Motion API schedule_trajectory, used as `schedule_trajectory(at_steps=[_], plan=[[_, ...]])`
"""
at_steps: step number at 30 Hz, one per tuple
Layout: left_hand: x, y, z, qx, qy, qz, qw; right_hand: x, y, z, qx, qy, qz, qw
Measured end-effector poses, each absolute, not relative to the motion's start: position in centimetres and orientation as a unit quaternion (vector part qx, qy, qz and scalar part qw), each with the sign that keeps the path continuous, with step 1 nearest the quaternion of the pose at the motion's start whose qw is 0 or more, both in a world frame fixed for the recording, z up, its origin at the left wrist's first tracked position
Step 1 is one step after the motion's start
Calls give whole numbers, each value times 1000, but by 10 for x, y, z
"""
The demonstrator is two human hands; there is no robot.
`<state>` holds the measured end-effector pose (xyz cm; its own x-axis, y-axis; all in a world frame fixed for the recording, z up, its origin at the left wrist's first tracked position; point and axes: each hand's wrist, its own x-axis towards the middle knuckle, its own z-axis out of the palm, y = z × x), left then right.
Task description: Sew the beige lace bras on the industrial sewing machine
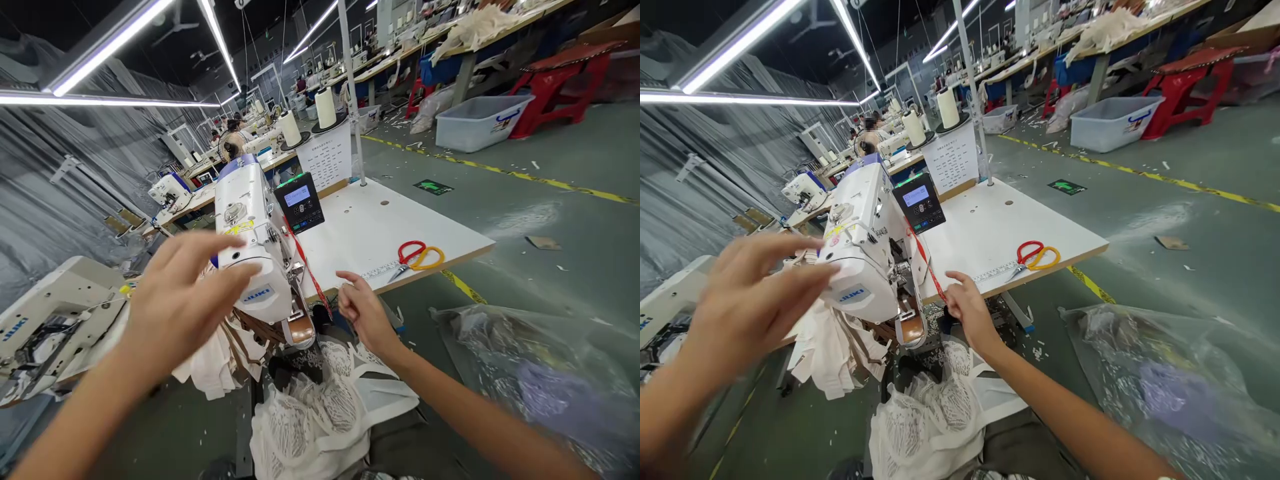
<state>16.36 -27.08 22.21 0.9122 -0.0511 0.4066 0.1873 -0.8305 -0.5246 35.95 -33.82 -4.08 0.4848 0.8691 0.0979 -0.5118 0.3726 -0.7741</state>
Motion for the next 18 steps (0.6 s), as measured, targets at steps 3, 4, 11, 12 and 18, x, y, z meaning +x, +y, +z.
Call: schedule_trajectory(at_steps=[3, 4, 11, 12, 18], plan=[[211, -237, 253, -933, 40, -78, 350, 357, -350, -76, -366, -131, 487, 782], [223, -231, 256, -935, 45, -35, 351, 356, -355, -87, -371, -119, 506, 769], [245, -231, 255, -942, 80, 32, 325, 354, -384, -124, -398, -71, 549, 732], [240, -237, 253, -945, 84, 2, 316, 356, -385, -121, -395, -72, 549, 733], [199, -317, 176, -975, -25, -201, 91, 354, -382, -61, -314, -196, 597, 712]])
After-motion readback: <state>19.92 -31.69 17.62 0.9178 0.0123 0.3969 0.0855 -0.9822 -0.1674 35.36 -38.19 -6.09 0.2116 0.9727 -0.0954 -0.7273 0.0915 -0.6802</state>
